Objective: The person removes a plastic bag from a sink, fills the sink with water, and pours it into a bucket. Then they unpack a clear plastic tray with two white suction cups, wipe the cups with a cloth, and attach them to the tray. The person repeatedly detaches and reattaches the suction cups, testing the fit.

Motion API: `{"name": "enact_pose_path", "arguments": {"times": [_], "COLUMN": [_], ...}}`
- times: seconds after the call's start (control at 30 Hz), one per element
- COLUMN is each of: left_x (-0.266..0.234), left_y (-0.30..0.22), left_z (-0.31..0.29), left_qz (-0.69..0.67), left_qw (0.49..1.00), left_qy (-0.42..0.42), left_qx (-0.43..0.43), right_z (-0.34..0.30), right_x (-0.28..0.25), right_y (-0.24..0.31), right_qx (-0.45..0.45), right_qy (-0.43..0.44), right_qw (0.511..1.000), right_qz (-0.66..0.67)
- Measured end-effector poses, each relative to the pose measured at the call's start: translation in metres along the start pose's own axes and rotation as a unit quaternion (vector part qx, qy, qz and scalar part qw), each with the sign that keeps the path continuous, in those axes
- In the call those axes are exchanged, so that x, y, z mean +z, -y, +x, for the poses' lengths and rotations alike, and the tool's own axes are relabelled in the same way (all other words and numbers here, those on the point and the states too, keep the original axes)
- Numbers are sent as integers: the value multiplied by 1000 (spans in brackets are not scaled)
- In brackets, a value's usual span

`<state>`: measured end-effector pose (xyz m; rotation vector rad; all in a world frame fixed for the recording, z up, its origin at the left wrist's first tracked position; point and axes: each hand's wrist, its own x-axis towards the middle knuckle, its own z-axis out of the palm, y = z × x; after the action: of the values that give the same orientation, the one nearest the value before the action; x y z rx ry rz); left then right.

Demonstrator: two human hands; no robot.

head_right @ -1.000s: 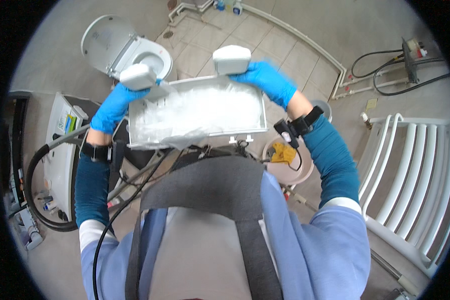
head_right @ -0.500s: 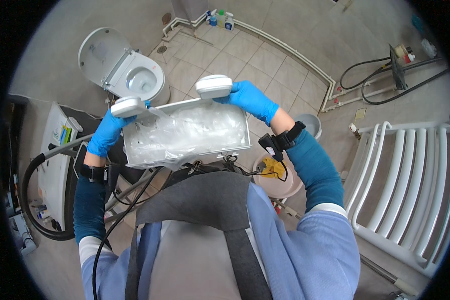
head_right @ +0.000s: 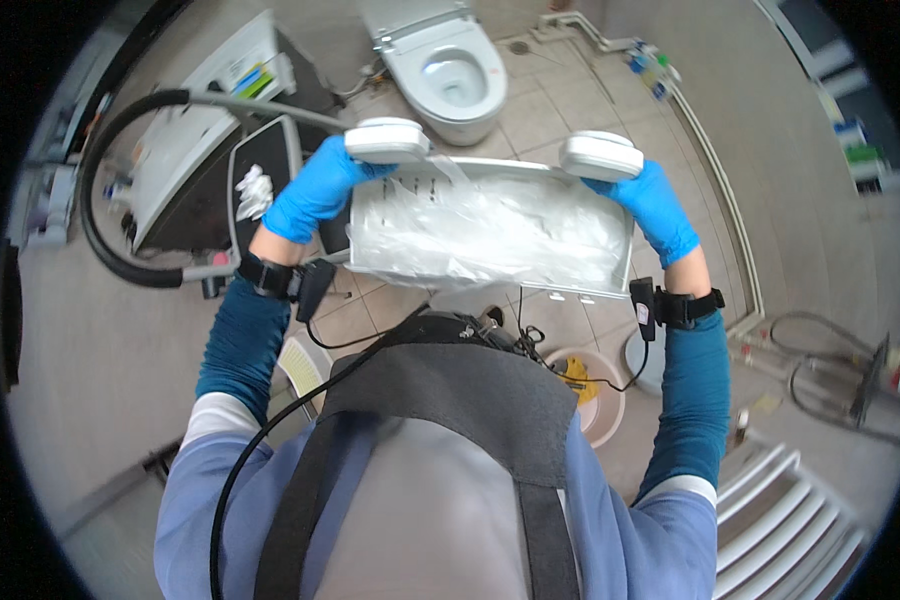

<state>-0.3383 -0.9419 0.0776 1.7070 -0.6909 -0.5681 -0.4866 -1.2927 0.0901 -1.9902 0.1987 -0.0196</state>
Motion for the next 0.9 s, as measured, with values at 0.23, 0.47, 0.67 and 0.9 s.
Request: {"name": "enact_pose_path", "arguments": {"times": [0.23, 0.47, 0.67, 0.9], "left_x": [23, 51, 57, 68], "left_y": [0, 2, -9, 3], "left_z": [-73, -115, -144, -146], "left_qz": [-63, -174, -215, -176], "left_qw": [979, 940, 925, 922], "left_qy": [-174, -284, -312, -346], "left_qx": [-81, -68, -6, -16], "right_z": [76, 91, 81, 103], "right_x": [17, 27, 36, 37], "right_y": [12, 51, 86, 83], "right_qx": [-55, -110, -202, -202], "right_qy": [176, 253, 237, 315], "right_qw": [983, 960, 944, 917], "right_qz": [-18, -41, -110, -143]}}
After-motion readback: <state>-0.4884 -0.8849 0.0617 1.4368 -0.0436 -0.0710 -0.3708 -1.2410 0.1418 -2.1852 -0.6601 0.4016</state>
